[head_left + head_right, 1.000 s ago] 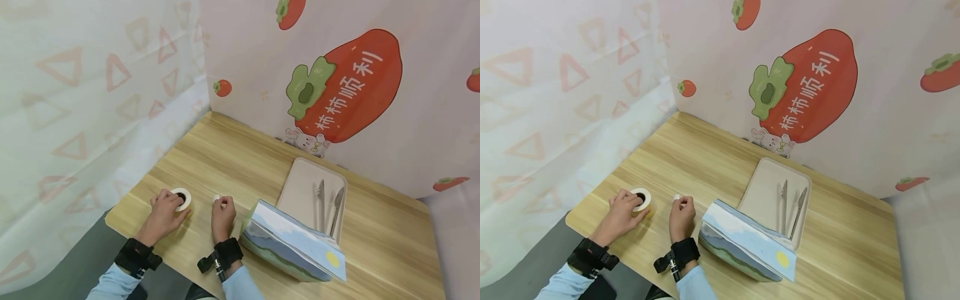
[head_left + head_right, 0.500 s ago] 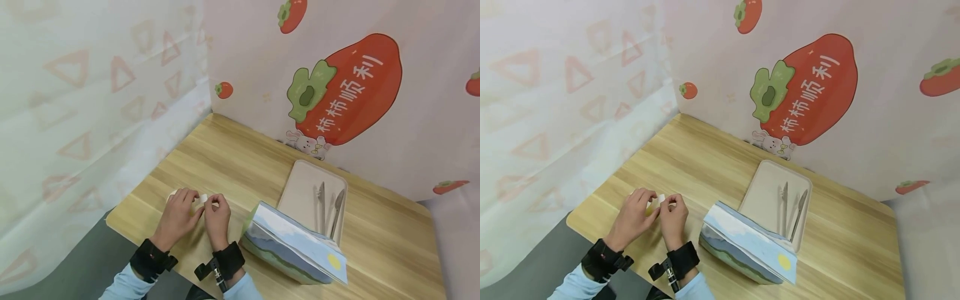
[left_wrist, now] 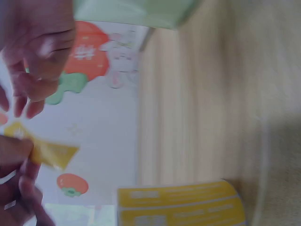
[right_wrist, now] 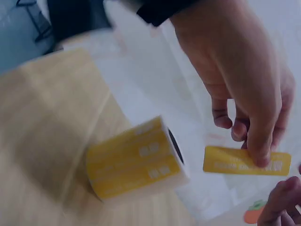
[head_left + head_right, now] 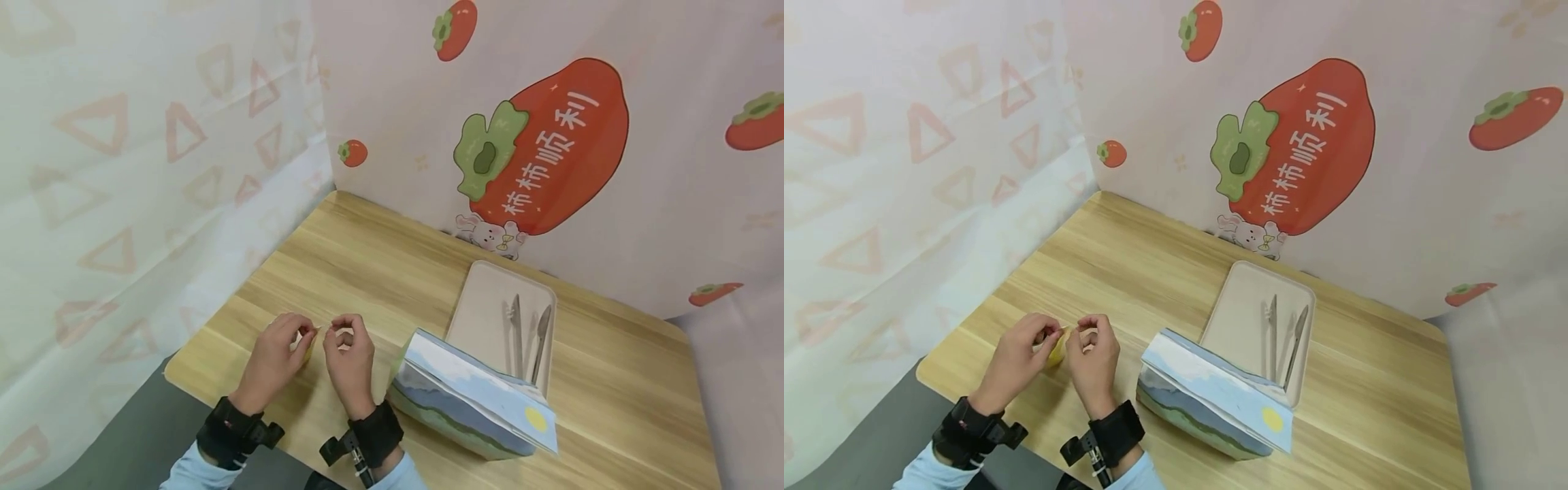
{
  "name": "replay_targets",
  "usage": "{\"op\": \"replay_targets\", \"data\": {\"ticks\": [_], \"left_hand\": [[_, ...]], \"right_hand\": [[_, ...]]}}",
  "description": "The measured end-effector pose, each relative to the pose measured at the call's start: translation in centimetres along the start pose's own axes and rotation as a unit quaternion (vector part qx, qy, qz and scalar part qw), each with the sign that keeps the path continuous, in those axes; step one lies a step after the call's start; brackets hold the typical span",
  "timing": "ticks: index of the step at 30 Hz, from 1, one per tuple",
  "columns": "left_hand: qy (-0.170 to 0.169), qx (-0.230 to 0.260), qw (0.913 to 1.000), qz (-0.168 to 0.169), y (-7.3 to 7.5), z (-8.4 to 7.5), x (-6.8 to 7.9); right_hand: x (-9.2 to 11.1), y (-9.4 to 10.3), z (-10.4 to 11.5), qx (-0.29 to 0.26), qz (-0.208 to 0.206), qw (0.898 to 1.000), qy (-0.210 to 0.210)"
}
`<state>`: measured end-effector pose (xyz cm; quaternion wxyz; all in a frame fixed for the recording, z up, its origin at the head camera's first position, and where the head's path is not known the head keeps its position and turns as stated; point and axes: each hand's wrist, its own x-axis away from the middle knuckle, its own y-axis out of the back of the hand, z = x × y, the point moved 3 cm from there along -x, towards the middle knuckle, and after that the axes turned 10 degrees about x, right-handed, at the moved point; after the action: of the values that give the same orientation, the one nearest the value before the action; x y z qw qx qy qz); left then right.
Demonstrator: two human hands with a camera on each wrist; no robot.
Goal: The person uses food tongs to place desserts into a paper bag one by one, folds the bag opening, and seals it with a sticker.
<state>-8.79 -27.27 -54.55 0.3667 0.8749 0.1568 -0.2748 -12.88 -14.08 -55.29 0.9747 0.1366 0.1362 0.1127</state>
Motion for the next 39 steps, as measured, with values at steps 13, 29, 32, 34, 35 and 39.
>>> {"op": "replay_targets", "data": {"ticks": [13,29,32,34,35,39], "left_hand": [[0.015,0.136,0.9882,0.069,1.5,-0.2,-0.8],[-0.034,0.223,0.9632,0.146,0.8,-5.5,-6.3],[-0.088,0.219,0.9537,0.186,-1.2,-8.9,-8.2],[-0.109,0.207,0.9459,0.225,-2.6,-11.0,-9.0],[-0.115,0.200,0.9414,0.246,-3.3,-12.0,-9.2],[-0.122,0.151,0.9238,0.330,-6.1,-14.8,-9.5]], "right_hand": [[-0.3,1.8,3.6,0.140,-0.026,0.972,0.188],[4.4,14.4,12.9,0.150,-0.009,0.941,0.303],[5.5,18.6,13.0,0.141,0.044,0.963,0.227],[6.0,21.0,12.9,0.153,0.066,0.969,0.183],[6.3,22.1,12.8,0.161,0.071,0.970,0.168],[6.9,25.9,12.1,0.197,0.070,0.966,0.154]]}}
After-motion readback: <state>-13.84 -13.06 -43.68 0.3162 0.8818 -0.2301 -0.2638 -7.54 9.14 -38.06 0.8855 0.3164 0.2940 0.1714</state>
